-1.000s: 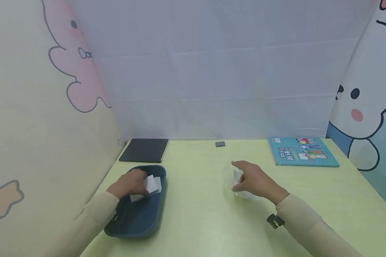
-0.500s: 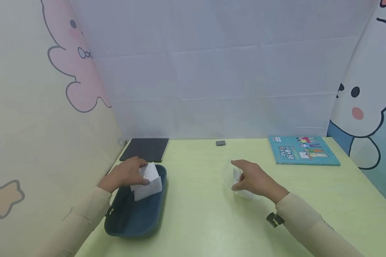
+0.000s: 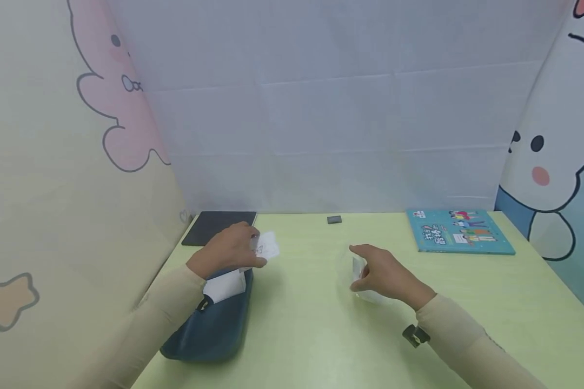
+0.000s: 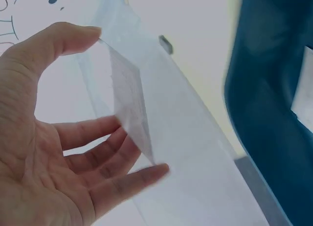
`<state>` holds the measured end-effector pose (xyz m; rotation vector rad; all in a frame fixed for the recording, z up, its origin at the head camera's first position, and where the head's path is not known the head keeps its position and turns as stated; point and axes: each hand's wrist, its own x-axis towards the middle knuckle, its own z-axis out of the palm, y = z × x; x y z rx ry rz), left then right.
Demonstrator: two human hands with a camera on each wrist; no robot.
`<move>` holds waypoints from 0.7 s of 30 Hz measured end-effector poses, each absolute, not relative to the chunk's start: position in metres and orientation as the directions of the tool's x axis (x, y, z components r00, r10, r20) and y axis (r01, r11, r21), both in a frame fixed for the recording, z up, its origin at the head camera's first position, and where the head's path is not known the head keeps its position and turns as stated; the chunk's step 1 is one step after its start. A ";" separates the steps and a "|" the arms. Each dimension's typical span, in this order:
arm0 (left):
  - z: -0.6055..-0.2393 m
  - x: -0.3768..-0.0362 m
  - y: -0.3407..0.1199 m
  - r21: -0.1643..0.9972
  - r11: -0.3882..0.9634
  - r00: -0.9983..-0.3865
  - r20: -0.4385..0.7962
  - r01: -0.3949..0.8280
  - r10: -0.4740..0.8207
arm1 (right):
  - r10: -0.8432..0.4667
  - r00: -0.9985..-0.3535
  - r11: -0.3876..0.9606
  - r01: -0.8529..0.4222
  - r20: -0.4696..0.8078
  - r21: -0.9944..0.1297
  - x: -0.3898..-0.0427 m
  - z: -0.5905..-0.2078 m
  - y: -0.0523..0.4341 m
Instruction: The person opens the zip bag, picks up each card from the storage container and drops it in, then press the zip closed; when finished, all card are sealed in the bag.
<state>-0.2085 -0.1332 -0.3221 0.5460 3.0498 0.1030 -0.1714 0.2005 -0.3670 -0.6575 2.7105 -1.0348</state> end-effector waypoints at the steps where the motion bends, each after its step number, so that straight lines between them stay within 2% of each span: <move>1: -0.322 -0.210 -0.129 0.070 0.930 -0.932 -0.021 0.360 0.363 | -0.458 -0.889 0.663 -0.343 0.001 -0.666 -0.172 -0.367 0.200; 13: -0.319 -0.210 -0.061 0.066 0.855 -0.855 -0.023 0.515 0.517 | -0.456 -0.890 0.663 -0.331 -0.012 -0.672 -0.173 -0.367 0.199; 21: -0.323 -0.206 -0.030 -0.018 0.837 -0.837 -0.033 0.547 0.546 | -0.449 -0.893 0.664 -0.317 -0.023 -0.677 -0.173 -0.364 0.197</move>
